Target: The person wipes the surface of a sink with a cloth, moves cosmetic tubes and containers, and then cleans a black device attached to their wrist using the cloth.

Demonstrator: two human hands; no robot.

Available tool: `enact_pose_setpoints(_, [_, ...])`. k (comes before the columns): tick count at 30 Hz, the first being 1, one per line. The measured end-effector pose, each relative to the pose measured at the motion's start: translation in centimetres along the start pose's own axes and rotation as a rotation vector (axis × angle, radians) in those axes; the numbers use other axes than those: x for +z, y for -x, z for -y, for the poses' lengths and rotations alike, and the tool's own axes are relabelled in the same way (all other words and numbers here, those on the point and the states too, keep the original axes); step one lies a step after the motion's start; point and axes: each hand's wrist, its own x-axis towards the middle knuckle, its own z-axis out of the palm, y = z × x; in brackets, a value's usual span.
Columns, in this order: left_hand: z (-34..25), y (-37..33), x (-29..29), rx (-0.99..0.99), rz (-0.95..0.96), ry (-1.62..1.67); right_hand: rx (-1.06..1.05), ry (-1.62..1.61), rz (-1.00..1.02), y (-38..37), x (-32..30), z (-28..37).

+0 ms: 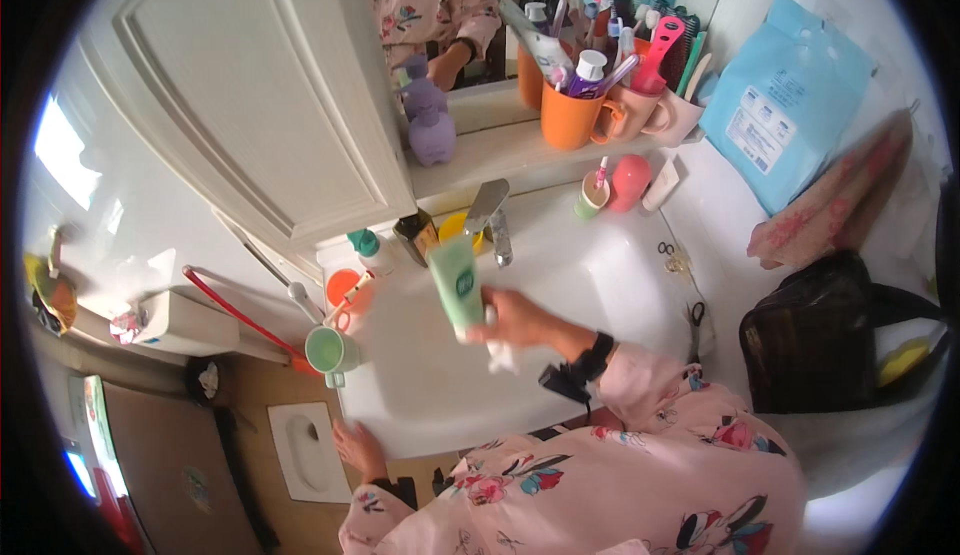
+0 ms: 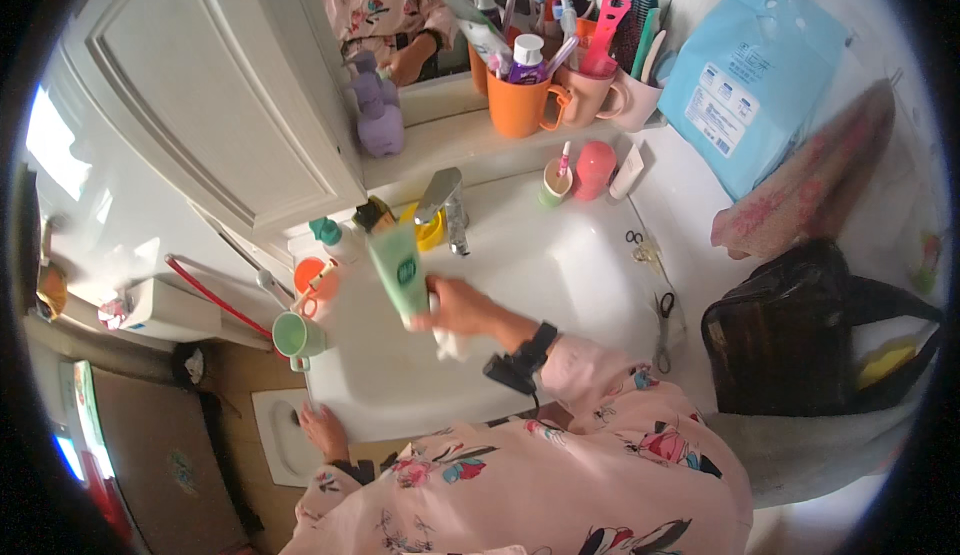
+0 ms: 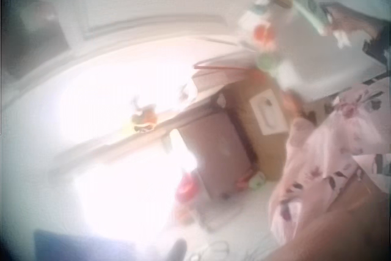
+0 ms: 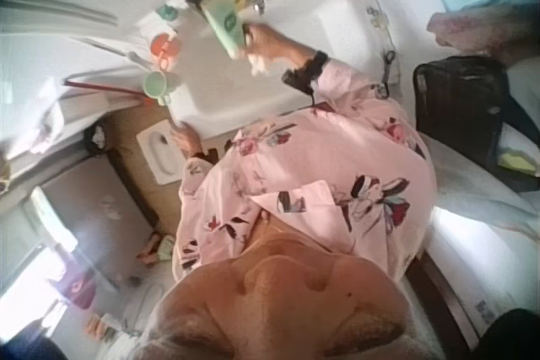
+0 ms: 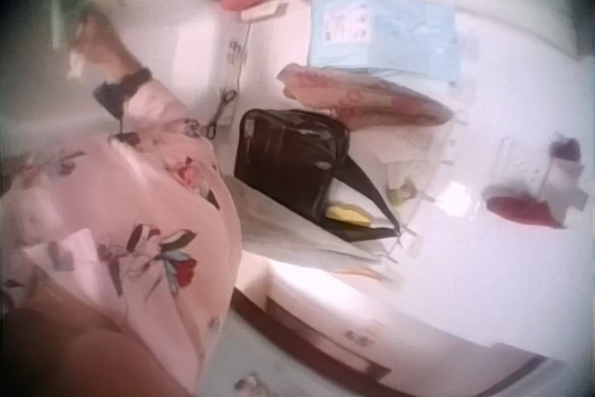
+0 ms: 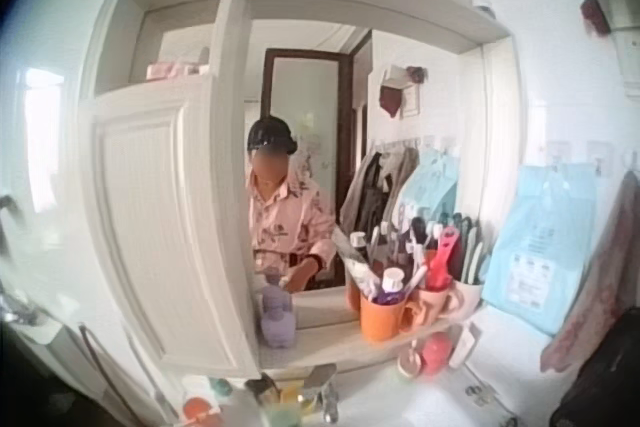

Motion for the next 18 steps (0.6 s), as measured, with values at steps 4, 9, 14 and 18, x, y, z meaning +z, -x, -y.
enact_pose_setpoints(4, [-6.7, 3.9, -4.1, 0.283, 0.286, 0.824, -0.021, 0.133, 0.28, 2.4, 3.6, -1.1])
enact_pose_setpoints(9, [-17.5, 7.2, -9.5, 0.307, 0.897, 1.185, -0.103, 0.316, 0.365, 3.9, 7.4, -0.3])
enact_pose_setpoints(14, [-24.3, 4.9, -13.8, 0.673, 0.827, 1.03, -0.203, 0.005, -0.026, 5.6, 3.7, -1.2])
enact_pose_setpoints(18, [-34.5, 1.7, -16.7, 0.886, 0.548, 0.858, 0.181, -0.589, -0.276, 8.3, -0.3, -7.4])
